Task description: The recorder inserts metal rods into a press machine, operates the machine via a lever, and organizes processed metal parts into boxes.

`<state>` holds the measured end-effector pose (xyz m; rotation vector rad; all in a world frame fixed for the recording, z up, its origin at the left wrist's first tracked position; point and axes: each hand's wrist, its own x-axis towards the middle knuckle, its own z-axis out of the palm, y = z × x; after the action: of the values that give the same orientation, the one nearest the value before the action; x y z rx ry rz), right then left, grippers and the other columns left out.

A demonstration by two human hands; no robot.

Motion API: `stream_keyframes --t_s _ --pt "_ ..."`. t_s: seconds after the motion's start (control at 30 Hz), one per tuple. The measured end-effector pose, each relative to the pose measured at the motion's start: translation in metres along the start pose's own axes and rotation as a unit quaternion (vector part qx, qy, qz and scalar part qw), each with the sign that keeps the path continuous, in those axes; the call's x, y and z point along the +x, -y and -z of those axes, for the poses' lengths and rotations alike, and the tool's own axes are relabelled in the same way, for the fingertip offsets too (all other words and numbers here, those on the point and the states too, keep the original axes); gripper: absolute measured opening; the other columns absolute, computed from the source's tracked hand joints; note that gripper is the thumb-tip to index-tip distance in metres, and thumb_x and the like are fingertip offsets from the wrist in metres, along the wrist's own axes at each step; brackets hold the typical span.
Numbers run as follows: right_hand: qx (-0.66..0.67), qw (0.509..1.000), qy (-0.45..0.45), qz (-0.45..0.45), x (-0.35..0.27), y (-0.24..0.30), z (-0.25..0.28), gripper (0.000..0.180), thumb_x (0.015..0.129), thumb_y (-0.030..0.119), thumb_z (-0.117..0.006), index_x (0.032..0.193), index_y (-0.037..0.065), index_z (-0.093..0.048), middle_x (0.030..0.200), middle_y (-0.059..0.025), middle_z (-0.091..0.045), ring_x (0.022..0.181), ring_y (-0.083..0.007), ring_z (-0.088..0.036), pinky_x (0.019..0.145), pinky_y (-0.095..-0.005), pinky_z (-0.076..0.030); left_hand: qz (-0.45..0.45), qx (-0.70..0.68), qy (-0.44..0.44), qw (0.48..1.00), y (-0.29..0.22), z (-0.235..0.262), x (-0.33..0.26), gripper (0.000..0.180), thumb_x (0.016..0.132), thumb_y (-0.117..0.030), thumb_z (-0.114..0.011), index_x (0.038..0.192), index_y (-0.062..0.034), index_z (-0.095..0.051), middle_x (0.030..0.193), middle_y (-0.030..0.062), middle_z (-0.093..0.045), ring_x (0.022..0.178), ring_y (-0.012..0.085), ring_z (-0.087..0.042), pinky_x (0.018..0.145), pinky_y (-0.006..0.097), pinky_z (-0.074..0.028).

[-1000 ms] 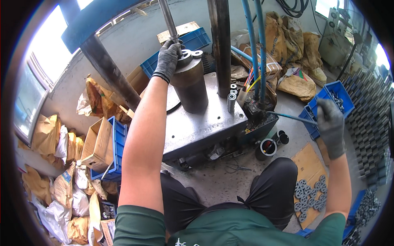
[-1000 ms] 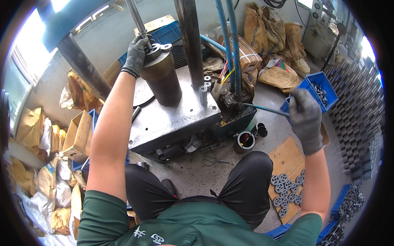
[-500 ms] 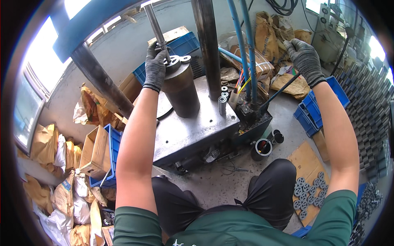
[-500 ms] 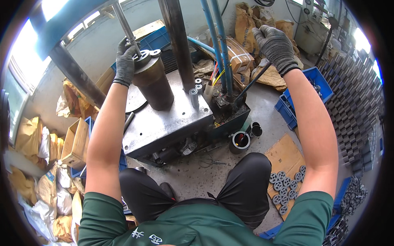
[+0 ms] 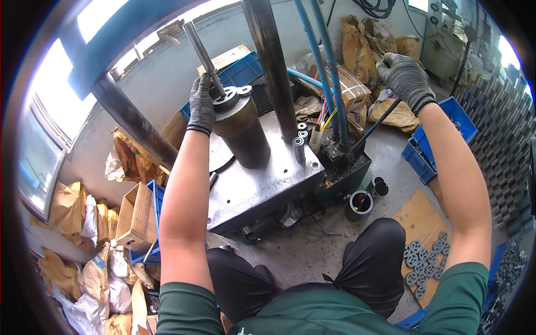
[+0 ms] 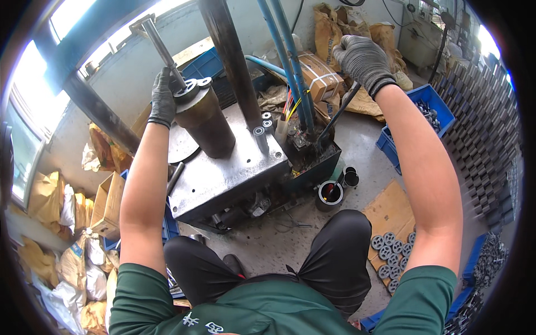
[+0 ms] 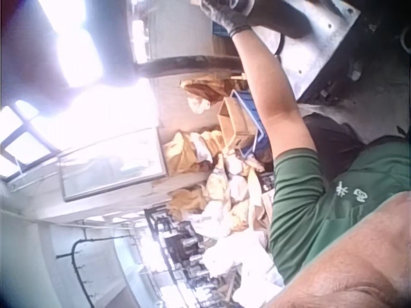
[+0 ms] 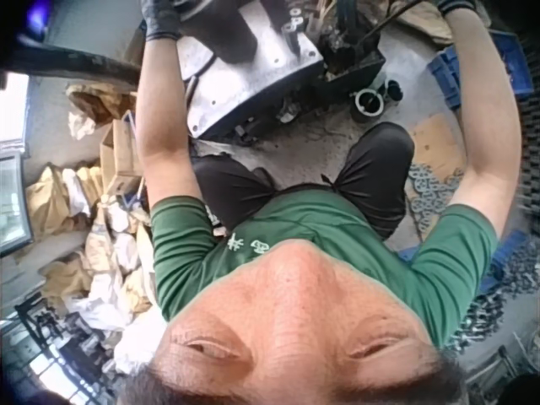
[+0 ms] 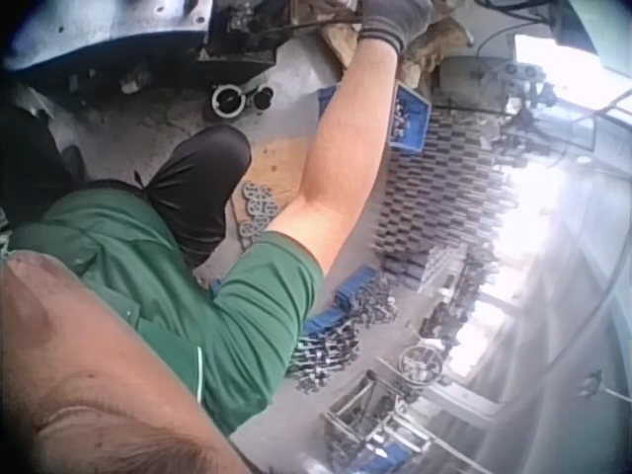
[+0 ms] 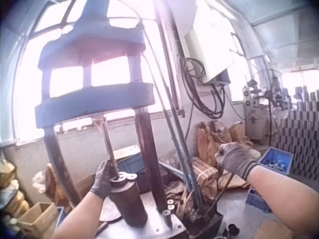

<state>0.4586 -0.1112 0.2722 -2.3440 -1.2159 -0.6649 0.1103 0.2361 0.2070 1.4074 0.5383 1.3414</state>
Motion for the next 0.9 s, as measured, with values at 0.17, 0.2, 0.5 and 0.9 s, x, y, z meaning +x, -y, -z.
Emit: stream_keyframes --t_s 0.17,0.2,0.5,0.9 --pt "0.031 0.999 0.016 -0.01 0.0 0.005 0.001 0.035 0.096 0.038 -0.059 0.108 0.011 -0.077 0.108 -0.0172 -0.076 0.105 -0.0369 -0.072 0.096 -0.0484 -0.056 -0.046 -0.101 -0.038 0.993 0.006 0.016 0.009 0.033 0.108 -0.034 -0.061 0.125 -0.006 -0.066 0.099 0.0083 -0.074 0.088 0.018 -0.071 0.082 0.034 -0.059" --pt "0.03 0.999 0.013 -0.016 0.0 0.001 0.001 0.035 0.096 0.038 -0.059 0.108 0.011 -0.077 0.108 -0.0172 -0.076 0.105 -0.0369 -0.072 0.096 -0.0484 -0.056 -0.046 -0.102 -0.031 0.993 0.004 0.008 0.006 0.033 0.108 -0.034 -0.061 0.125 -0.006 -0.066 0.099 0.0083 -0.074 0.088 0.018 -0.071 0.082 0.034 -0.059" --pt "-0.003 1.0 0.025 0.001 -0.001 -0.001 0.002 0.037 0.094 0.036 -0.06 0.105 0.005 -0.078 0.109 -0.0219 -0.076 0.106 -0.0365 -0.073 0.095 -0.0474 -0.057 -0.433 0.31 -0.109 0.839 0.001 -0.027 -0.044 0.03 0.098 -0.001 -0.062 0.128 -0.0036 -0.062 0.122 0.0123 -0.064 0.11 0.0226 -0.063 0.099 0.037 -0.051" --pt "-0.004 0.998 0.061 -0.017 -0.018 -0.004 0.016 0.037 0.093 0.032 -0.06 0.112 0.005 -0.076 0.112 -0.0205 -0.076 0.11 -0.0364 -0.072 0.098 -0.0468 -0.056 -0.268 0.598 0.262 0.709 0.095 -0.094 -0.177 0.021 0.083 -0.023 -0.073 0.1 -0.011 -0.072 0.118 0.0116 -0.069 0.115 0.0371 -0.063 0.096 0.051 -0.048"
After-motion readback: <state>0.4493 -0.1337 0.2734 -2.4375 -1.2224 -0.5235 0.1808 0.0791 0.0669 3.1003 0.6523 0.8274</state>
